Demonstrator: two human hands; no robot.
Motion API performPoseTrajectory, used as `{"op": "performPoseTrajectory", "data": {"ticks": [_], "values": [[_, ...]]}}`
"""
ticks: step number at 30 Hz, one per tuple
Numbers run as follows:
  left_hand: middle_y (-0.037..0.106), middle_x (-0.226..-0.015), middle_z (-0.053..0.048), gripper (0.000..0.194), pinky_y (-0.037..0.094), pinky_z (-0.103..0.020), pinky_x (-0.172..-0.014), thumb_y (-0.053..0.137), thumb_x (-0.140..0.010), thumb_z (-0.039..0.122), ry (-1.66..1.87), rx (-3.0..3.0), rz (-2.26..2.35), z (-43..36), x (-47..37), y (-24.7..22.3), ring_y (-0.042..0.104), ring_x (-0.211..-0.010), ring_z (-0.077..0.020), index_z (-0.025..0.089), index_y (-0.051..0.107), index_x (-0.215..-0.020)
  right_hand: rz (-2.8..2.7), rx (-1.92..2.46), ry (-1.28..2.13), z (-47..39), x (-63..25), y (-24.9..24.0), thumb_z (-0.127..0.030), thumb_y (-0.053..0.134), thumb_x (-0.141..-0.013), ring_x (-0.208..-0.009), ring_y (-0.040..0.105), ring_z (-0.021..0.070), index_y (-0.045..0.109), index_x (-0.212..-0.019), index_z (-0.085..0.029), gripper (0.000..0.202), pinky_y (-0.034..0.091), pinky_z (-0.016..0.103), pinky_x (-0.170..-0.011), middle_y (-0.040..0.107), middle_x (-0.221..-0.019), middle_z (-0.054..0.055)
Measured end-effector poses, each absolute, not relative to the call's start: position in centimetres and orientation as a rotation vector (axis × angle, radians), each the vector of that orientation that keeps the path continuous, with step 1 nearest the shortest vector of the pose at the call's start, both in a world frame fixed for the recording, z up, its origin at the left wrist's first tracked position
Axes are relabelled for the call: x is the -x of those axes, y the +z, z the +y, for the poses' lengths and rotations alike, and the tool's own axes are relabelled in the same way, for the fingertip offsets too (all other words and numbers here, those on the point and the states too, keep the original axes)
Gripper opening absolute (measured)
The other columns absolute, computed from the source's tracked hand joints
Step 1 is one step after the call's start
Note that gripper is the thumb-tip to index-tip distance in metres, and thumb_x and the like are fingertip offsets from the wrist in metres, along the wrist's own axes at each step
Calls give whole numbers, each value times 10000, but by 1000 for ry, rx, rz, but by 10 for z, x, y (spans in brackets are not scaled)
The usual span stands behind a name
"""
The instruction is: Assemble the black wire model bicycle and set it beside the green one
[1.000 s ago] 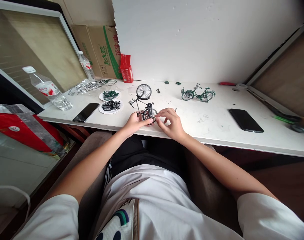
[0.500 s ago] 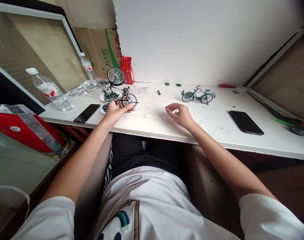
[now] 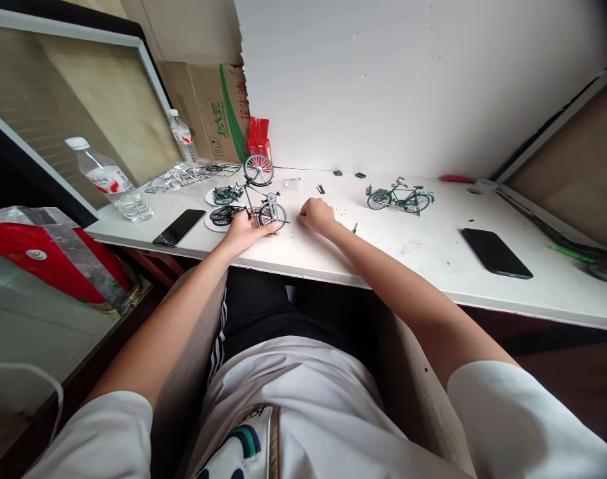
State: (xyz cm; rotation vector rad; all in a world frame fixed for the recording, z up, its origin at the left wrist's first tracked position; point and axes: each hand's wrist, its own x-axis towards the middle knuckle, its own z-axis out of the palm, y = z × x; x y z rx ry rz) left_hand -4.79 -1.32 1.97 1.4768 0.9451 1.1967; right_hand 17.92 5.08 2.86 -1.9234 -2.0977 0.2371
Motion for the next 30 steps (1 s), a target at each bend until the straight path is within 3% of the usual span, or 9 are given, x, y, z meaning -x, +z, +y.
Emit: {"op": "performPoseTrajectory", "data": {"ticks": [6,9,12,16,18,20,26,30], "values": [[814,-986,-103,559,709,-390,-797,1025,-665,461,1154,-1478,904,-21,40,22,820,-850,-259,147,711,-1006,-2270,1880,24,38,-171,23,-175,567,-1053,-1200,729,387,779,-1207,-68,283,580,431,-968,750,-1285,310],[817,-1003,-108,550,711,-400,-813,1024,-676,454,1139,-1471,868,-24,36,21,824,-853,-264,149,716,-1015,-2256,1837,97,34,-177,25,-204,548,-1082,-1199,718,355,764,-1197,-80,274,577,407,-956,747,-1320,276],[820,-1016,-112,534,709,-396,-819,1014,-700,455,1117,-1471,852,-27,33,21,827,-859,-264,147,725,-1028,-2117,1638,300,28,-190,29,-252,549,-1104,-1078,726,281,747,-1132,-115,242,568,376,-939,785,-1230,193],[826,-1050,-128,561,706,-397,-820,1018,-699,445,1109,-1441,858,-33,26,24,825,-850,-255,138,735,-1073,-1924,1144,512,12,-205,33,-530,569,-1108,-985,692,233,713,-1075,-168,391,586,365,-901,778,-1099,124],[829,-1060,-132,578,707,-407,-838,1023,-687,440,1130,-1406,866,-36,21,24,823,-848,-250,132,741,-1087,-1846,1023,557,2,-207,34,-701,568,-1060,-1036,687,248,711,-1070,-194,527,598,365,-850,756,-1129,124],[832,-1100,-133,606,708,-414,-859,1027,-671,434,1178,-1357,875,-39,16,25,821,-856,-243,131,749,-1117,-1834,975,574,-8,-204,36,-770,582,-1022,-1113,678,260,722,-1069,-207,582,602,362,-849,736,-1179,129],[820,-1232,-135,603,711,-451,-923,1020,-668,424,1346,-1280,846,-47,7,32,810,-1027,-287,142,761,-1134,-1897,889,540,-25,-188,39,-717,639,-1024,-1226,649,279,755,-1061,-227,505,613,388,-934,697,-1223,133],[824,-1209,-141,601,711,-445,-911,1028,-652,433,1358,-1255,845,-50,5,35,812,-986,-274,131,759,-1097,-1879,859,522,-26,-186,35,-735,623,-1024,-1177,675,268,762,-1080,-229,527,631,385,-915,689,-1197,131]]}}
